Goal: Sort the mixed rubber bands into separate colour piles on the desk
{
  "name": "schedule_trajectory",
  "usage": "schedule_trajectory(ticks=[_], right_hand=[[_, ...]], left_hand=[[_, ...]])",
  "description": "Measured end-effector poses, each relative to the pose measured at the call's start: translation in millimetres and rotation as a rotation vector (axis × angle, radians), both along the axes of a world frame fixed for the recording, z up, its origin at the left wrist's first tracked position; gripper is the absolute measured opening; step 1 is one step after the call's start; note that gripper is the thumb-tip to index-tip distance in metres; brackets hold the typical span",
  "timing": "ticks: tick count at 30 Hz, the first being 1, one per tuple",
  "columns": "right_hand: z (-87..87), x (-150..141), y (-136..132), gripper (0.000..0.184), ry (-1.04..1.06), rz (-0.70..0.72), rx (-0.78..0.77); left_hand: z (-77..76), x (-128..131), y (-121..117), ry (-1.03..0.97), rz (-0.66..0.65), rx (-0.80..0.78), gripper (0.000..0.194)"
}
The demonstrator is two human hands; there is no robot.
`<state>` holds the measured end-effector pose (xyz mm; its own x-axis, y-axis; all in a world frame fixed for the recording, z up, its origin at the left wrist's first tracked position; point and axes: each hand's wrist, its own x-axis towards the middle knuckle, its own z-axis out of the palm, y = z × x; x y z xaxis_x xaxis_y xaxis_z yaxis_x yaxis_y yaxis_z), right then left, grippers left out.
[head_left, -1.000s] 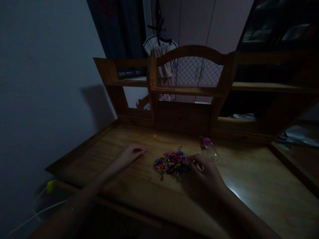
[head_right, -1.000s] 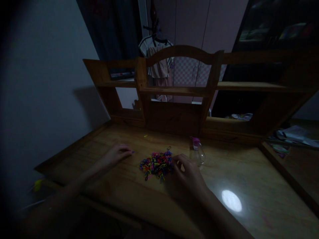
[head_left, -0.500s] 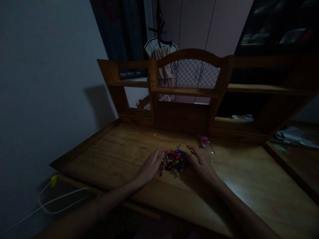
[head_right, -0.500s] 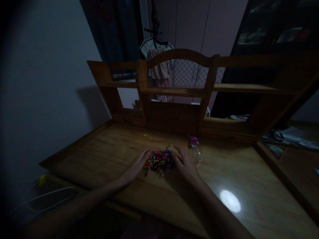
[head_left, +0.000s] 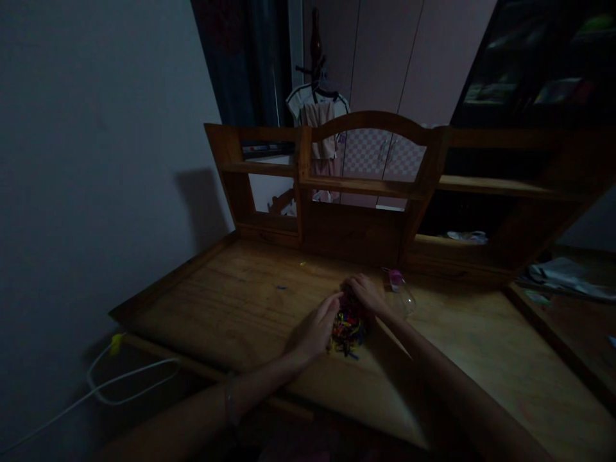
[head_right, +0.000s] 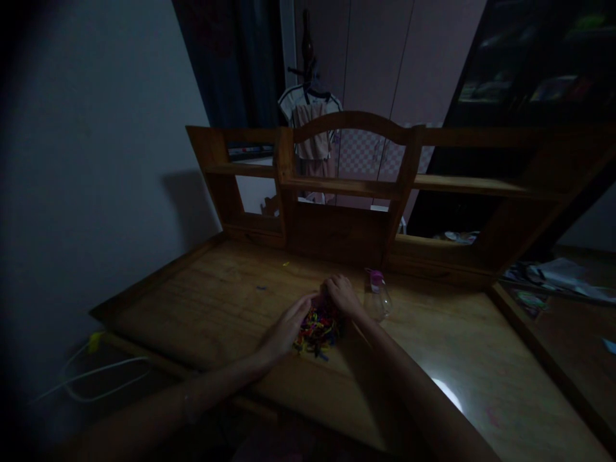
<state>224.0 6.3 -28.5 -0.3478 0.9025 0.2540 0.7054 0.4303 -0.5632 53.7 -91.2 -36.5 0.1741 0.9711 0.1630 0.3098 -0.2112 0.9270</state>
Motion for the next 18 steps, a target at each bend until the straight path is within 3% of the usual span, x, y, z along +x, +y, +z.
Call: schedule_trajectory(ticks=[5,8,18], right_hand=[[-8.7,-1.3,-24.3,0.035,0.014,0.014,-0.038],[-10.3,1.2,-37.7,0.032,0.028,0.041,-0.054],[0.9,18.8,-53.6,0.038,0.043,0.088,-0.152]], left_hand=[[-3.8,-35.4,-4.5,0.047,0.142,-0.018,0.055],[-11.5,-41.9,-6.7,0.031,0.148,-0.105,0.06],[-14.2,17.3,-18.7,-0.399,-0.043,-0.273,0.055]])
